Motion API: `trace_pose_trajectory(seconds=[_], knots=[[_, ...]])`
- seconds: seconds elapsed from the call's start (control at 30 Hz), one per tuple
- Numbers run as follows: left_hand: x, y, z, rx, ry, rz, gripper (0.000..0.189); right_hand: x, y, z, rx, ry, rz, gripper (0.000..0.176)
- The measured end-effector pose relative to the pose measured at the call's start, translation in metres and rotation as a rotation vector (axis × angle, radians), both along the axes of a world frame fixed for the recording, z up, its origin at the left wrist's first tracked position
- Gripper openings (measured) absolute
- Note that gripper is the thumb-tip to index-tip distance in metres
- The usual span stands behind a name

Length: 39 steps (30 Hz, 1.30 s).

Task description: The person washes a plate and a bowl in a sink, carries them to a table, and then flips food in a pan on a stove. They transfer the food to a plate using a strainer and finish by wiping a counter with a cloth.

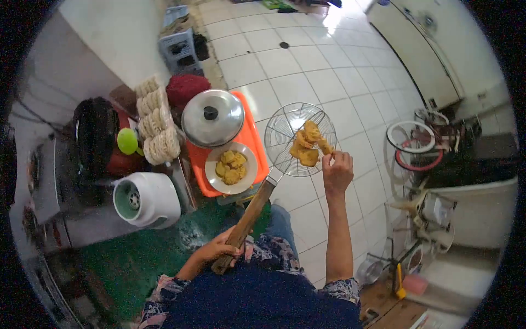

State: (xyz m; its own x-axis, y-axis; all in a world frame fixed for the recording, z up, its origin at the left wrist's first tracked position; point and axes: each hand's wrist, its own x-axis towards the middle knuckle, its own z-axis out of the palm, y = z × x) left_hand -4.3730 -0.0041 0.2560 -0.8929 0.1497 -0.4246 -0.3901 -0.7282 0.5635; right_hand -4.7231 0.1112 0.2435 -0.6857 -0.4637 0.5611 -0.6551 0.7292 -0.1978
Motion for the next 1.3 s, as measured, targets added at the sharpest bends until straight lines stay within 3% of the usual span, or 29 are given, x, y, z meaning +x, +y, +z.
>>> trace_pose_trajectory(seconds=[0.23, 0.37, 0.43, 0.5, 0.6, 0.83, 0.97, 1.27, 1.3], knots=[[-0.019, 0.081, -0.014, 0.019, -0.046, 0.341, 0.072, -0.051, -0.032, -0.018, -0.132, -0.416, 0.278, 0.013], [-0.024, 0.142, -0.021, 0.039, -0.073, 0.523, 0.072, -0.067, -0.038, -0.034, -0.116, -0.821, 0.356, 0.019], [-0.024, 0.167, -0.018, 0.05, -0.121, 0.681, 0.07, -0.067, -0.047, -0.035, -0.08, -0.967, 0.384, 0.02], [-0.018, 0.19, -0.023, 0.044, -0.134, 0.738, 0.07, -0.056, -0.055, -0.029, -0.108, -1.294, 0.402, 0.019], [-0.007, 0.221, -0.034, 0.039, -0.15, 0.81, 0.07, -0.038, -0.061, -0.03, -0.115, -1.416, 0.504, 0.017], [0.018, 0.287, -0.041, 0.142, -0.189, 0.999, 0.068, -0.004, -0.081, -0.055, -0.011, -1.399, 0.574, 0.014], [0.02, 0.321, -0.05, 0.153, -0.171, 1.087, 0.067, 0.009, -0.101, -0.105, 0.049, -1.351, 0.595, 0.016], [-0.011, 0.362, -0.075, 0.25, -0.268, 1.23, 0.068, 0.07, -0.196, -0.201, 0.34, -0.886, 0.872, 0.031], [-0.018, 0.361, -0.077, 0.294, -0.277, 1.254, 0.068, 0.082, -0.204, -0.2, 0.263, -0.917, 0.957, 0.031]])
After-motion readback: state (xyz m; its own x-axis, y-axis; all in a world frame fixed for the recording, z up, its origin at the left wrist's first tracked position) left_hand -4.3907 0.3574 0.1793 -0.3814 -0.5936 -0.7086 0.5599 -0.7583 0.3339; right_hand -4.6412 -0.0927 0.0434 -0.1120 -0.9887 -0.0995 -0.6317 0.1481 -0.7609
